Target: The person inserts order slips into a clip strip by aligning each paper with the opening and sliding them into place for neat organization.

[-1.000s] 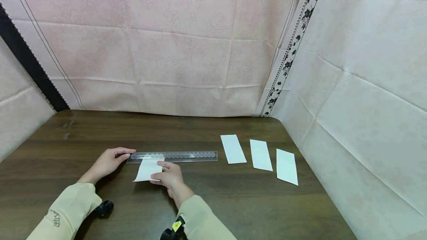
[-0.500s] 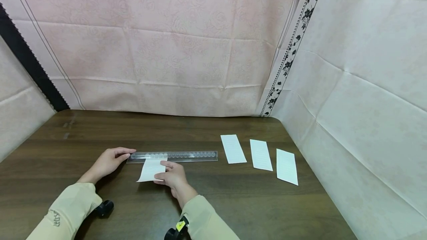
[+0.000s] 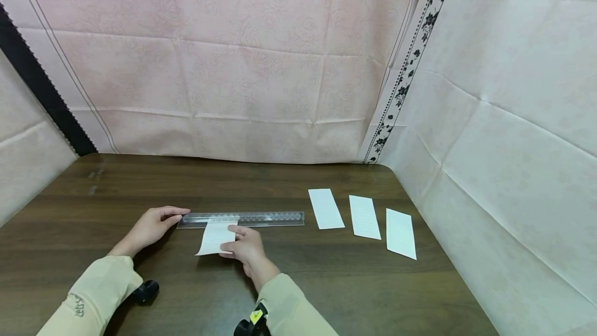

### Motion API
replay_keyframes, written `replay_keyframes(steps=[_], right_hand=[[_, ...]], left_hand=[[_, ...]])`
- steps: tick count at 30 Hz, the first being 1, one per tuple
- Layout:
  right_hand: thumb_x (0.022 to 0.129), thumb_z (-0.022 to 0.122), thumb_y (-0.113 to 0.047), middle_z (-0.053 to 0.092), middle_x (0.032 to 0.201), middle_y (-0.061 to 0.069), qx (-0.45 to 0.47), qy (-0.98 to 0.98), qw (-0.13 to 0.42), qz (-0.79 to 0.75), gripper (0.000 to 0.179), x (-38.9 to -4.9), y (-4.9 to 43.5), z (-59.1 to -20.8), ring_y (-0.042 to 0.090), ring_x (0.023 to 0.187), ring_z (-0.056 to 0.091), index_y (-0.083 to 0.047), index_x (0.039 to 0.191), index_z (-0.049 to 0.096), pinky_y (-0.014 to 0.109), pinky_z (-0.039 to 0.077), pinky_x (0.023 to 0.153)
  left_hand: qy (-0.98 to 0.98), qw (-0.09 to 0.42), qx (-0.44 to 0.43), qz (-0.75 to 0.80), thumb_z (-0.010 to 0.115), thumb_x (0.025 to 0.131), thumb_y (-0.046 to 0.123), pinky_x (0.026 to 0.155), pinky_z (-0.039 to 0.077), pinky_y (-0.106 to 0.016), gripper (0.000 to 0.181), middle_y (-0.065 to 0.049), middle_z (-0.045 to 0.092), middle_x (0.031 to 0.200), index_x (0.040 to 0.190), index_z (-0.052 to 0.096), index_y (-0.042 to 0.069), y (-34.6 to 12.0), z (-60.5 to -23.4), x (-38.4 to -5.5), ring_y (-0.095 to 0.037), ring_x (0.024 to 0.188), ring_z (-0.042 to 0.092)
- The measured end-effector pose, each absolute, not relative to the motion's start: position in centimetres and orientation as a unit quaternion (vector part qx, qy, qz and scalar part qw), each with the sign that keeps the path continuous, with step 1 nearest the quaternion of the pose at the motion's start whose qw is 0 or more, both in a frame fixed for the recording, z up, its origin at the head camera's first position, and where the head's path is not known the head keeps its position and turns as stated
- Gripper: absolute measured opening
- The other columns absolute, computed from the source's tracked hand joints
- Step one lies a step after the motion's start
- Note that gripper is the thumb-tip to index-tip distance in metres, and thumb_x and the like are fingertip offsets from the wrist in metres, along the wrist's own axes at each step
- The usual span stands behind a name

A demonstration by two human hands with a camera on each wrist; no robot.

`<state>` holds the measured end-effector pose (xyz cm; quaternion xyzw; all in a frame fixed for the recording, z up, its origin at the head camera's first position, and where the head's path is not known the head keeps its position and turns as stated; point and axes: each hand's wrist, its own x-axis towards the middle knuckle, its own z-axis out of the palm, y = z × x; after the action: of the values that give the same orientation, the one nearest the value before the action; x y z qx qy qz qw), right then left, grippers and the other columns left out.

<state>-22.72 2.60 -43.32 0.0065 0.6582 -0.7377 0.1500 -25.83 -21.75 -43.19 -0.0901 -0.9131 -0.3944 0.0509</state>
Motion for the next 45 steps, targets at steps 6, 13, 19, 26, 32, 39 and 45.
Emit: replay_keyframes(steps=[6, 13, 19, 26, 32, 39, 45], right_hand=[[0.076, 0.062, 0.019, 0.063, 0.109, 0.020, 0.005, 0.656, 0.149, -0.740, 0.049, -22.7, 2.9, -43.4, 0.021, 0.082, 0.063, 0.010, 0.124, 0.053, 0.033, 0.055, 0.069], [0.076, 0.062, 0.019, 0.062, 0.111, 0.020, 0.011, 0.659, 0.148, -0.737, 0.050, -22.6, 3.4, -43.3, 0.022, 0.084, 0.063, 0.010, 0.124, 0.053, 0.033, 0.055, 0.069], [0.076, 0.062, 0.019, 0.061, 0.112, 0.021, 0.015, 0.661, 0.145, -0.736, 0.051, -22.6, 3.8, -43.3, 0.023, 0.085, 0.063, 0.009, 0.125, 0.053, 0.034, 0.055, 0.069], [0.076, 0.062, 0.019, 0.061, 0.112, 0.021, 0.013, 0.658, 0.144, -0.739, 0.051, -22.7, 4.3, -43.3, 0.022, 0.083, 0.062, 0.010, 0.124, 0.052, 0.033, 0.055, 0.069], [0.076, 0.063, 0.018, 0.060, 0.113, 0.022, 0.011, 0.660, 0.143, -0.737, 0.050, -22.7, 4.7, -43.2, 0.021, 0.083, 0.062, 0.010, 0.125, 0.052, 0.033, 0.055, 0.069], [0.077, 0.062, 0.018, 0.060, 0.113, 0.023, 0.011, 0.661, 0.145, -0.736, 0.050, -22.8, 5.3, -43.3, 0.022, 0.084, 0.062, 0.010, 0.125, 0.052, 0.034, 0.055, 0.070], [0.077, 0.064, 0.017, 0.060, 0.115, 0.022, 0.020, 0.670, 0.147, -0.727, 0.050, -22.9, 5.9, -43.3, 0.022, 0.085, 0.062, 0.008, 0.125, 0.053, 0.033, 0.055, 0.070]], left_hand=[[-0.913, 0.054, -0.090, -0.393, 0.056, 0.093, 0.007, 0.090, 0.042, -0.054, 0.024, -0.019, 0.062, 0.115, 0.115, 0.066, 0.003, -21.9, -43.3, -25.8, -0.037, 0.110, 0.053], [-0.913, 0.054, -0.089, -0.395, 0.056, 0.093, 0.008, 0.090, 0.042, -0.054, 0.024, -0.019, 0.062, 0.115, 0.115, 0.066, 0.003, -22.0, -43.5, -25.8, -0.037, 0.110, 0.053], [-0.912, 0.052, -0.086, -0.398, 0.056, 0.094, 0.008, 0.090, 0.042, -0.054, 0.024, -0.018, 0.062, 0.116, 0.115, 0.066, 0.003, -22.0, -43.5, -25.9, -0.037, 0.111, 0.053], [-0.911, 0.055, -0.092, -0.397, 0.056, 0.093, 0.007, 0.090, 0.042, -0.054, 0.024, -0.018, 0.062, 0.115, 0.115, 0.066, 0.003, -22.0, -43.5, -25.9, -0.037, 0.110, 0.053], [-0.911, 0.060, -0.096, -0.397, 0.057, 0.093, 0.007, 0.090, 0.042, -0.054, 0.024, -0.018, 0.062, 0.114, 0.114, 0.067, 0.003, -22.0, -43.6, -25.9, -0.037, 0.110, 0.054], [-0.909, 0.066, -0.108, -0.397, 0.057, 0.093, 0.006, 0.089, 0.042, -0.053, 0.024, -0.018, 0.063, 0.113, 0.114, 0.067, 0.003, -22.0, -43.6, -26.0, -0.036, 0.109, 0.054], [-0.908, 0.064, -0.110, -0.399, 0.056, 0.093, 0.006, 0.089, 0.042, -0.053, 0.024, -0.018, 0.063, 0.113, 0.114, 0.066, 0.002, -22.0, -43.4, -25.9, -0.036, 0.109, 0.054]])
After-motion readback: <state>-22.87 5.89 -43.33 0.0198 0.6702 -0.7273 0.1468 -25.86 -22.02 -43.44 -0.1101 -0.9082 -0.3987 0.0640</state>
